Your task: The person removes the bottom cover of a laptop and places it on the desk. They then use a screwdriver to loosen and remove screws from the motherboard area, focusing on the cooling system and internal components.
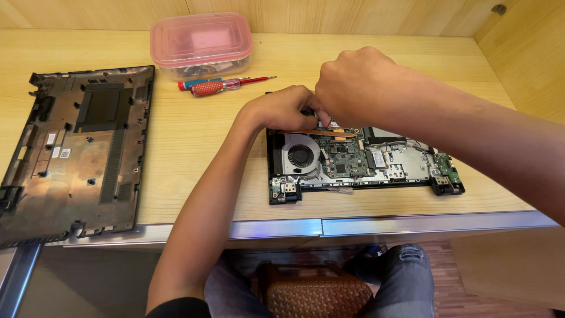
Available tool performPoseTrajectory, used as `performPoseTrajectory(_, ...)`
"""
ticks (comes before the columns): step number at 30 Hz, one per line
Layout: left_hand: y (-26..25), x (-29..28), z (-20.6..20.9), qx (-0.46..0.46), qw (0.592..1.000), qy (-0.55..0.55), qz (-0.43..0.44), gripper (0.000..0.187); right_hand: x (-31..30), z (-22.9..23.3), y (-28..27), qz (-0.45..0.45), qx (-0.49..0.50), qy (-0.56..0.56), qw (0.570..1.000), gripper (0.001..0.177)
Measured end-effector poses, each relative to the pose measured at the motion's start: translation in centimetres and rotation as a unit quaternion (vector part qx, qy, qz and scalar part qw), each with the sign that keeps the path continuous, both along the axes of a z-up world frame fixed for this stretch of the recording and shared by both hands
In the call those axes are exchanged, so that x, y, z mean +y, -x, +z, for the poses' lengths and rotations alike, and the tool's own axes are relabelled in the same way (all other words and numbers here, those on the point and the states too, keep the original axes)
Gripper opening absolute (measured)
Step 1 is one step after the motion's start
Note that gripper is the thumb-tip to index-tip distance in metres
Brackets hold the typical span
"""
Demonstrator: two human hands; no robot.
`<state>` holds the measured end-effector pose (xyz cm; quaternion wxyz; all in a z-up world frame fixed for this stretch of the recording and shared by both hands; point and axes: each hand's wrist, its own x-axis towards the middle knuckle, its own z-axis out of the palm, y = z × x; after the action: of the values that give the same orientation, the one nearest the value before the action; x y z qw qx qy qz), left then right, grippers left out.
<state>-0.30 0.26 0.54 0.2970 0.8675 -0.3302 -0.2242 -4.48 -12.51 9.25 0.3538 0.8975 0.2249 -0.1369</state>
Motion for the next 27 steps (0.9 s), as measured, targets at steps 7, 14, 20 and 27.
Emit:
performPoseTrajectory(7,-0.1,0.0,-0.2,-0.017,1.000,0.015,-0.010,0.029,-0.6,0.2,0.4,0.007,-0.006,-0.079,0.997,0.037)
performPoseTrajectory(14,0.4,0.0,0.5,0.001,1.000,0.001,0.011,0.030,-0.4,-0.2,0.0,0.047,-0.005,-0.105,0.993,0.043)
performPoseTrajectory(20,0.1,0.0,0.1,0.001,1.000,0.012,-0.003,0.032,0.0,-1.2,-0.7,0.001,-0.049,-0.016,0.999,0.025)
performPoseTrajectory(27,0.0,0.0,0.0,-0.004,1.000,0.008,0.000,0.028,-0.2,-0.6,-0.2,-0.014,-0.038,-0.081,0.996,0.048)
